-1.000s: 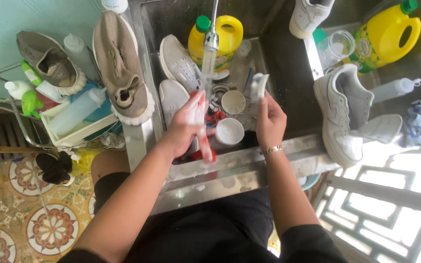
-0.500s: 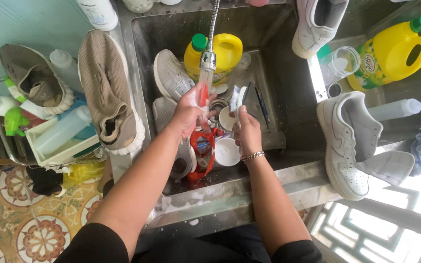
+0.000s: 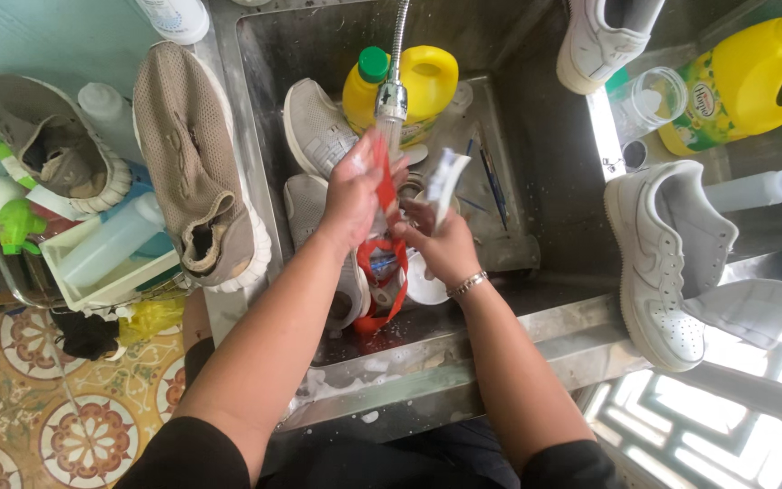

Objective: The person scrubs a white sneaker with a brush and cleaning solution, rinses it under running water, and then cleans a red shoelace using the same method. The person handles the shoe and laces directly with hands and a brush.

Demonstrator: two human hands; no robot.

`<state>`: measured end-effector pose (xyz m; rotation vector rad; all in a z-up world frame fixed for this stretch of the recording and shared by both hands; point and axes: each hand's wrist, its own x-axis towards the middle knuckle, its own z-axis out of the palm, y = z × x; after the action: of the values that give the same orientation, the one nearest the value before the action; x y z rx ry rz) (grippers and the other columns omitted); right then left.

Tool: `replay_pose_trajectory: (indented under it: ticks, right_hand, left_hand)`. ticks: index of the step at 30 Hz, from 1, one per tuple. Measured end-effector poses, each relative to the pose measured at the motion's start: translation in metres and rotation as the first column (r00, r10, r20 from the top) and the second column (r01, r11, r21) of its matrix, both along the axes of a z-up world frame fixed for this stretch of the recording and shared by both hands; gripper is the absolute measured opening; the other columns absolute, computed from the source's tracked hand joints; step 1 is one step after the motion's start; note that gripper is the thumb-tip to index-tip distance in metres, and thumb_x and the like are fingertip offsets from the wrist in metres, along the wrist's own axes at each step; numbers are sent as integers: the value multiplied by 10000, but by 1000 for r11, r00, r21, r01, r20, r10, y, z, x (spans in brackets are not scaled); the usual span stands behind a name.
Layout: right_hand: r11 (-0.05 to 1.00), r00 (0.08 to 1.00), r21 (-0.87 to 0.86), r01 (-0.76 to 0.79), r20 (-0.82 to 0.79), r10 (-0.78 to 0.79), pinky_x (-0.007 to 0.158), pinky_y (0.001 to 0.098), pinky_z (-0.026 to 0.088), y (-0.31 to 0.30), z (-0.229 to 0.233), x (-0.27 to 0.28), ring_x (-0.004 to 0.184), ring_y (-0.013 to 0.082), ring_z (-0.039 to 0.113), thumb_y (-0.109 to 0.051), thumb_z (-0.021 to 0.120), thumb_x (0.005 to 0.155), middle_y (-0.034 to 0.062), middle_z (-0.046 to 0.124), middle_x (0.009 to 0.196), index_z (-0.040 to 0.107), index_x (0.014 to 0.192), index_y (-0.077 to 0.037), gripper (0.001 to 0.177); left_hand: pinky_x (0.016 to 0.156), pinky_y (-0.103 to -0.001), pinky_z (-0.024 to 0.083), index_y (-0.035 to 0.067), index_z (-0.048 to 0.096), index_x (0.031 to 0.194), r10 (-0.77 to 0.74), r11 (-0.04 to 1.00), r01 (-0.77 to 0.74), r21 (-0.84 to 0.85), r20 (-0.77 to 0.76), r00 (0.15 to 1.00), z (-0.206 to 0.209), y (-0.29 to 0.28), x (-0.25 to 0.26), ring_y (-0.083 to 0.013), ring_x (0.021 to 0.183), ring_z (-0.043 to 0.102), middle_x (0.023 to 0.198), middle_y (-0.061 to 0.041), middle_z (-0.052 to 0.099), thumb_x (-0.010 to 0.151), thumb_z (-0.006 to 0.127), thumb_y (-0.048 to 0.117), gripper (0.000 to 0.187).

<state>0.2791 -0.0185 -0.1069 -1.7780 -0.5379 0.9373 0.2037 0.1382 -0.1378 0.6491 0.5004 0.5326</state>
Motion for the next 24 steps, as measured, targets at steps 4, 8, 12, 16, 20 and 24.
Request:
replay_pose_trajectory:
  ticks: [4, 8, 12, 16, 20, 24]
  right_hand:
    - [985, 983, -125, -120, 124, 135, 630, 284, 552, 16, -11, -2, 740, 166, 688, -85, 816, 875, 130, 746, 850, 705, 996, 52, 214]
    - [985, 914, 150, 85, -405, -17, 688, 345, 658, 27, -24, 3, 824, 253, 769, 24, 681, 909, 143, 759, 932, 547, 1015, 7, 171]
    - [966, 872, 208, 156, -488, -36, 676, 396, 623, 31, -25, 5, 872, 303, 744, 93, 618, 937, 184, 731, 954, 387, 903, -82, 291]
    - [981, 834, 86, 175, -543, -101, 735, 492, 666, 35, -11, 10, 1043, 332, 739, 134, 565, 919, 199, 666, 1093, 471, 911, -65, 221]
    - [930, 746, 310, 197, -663, 63, 874, 524, 617, 33, 5, 14, 1148, 360, 702, 195, 524, 853, 211, 664, 1254, 385, 904, -139, 365]
    - [856, 713, 481, 193, -667, 214, 1037, 555, 553, 26, 18, 15, 1295, 374, 645, 225, 508, 861, 250, 641, 1340, 411, 948, -137, 385]
  left_hand:
    - [1119, -402, 488, 15, 194, 1628, 10, 1000, -10, -7, 122, 993, 2, 7, 2, -311, 1321, 562, 1510, -210, 483, 815, 407, -218, 872]
    - [1125, -417, 438, -10, 204, 1652, 60, 998, -63, 20, 117, 991, -2, 18, 0, -298, 1291, 523, 1503, -214, 461, 842, 449, -229, 874]
    - [1159, -400, 400, 12, 159, 1628, 196, 981, -194, -22, 121, 973, -10, 29, 2, -270, 1399, 465, 1558, -156, 417, 841, 432, -227, 867]
    - [1185, -387, 421, -18, 173, 1625, 271, 963, -269, -36, 94, 958, -12, 31, 6, -282, 1451, 461, 1592, -166, 395, 950, 460, -180, 752]
    - [1051, -386, 557, 6, 223, 1617, 249, 965, -247, -87, 9, 968, -1, 26, 2, -291, 1251, 635, 1428, -224, 535, 1015, 508, -5, 666]
    - [804, -348, 605, 41, 272, 1617, 223, 973, -228, -24, -127, 966, 18, 20, -8, -231, 934, 667, 1250, -219, 660, 1035, 573, 120, 661]
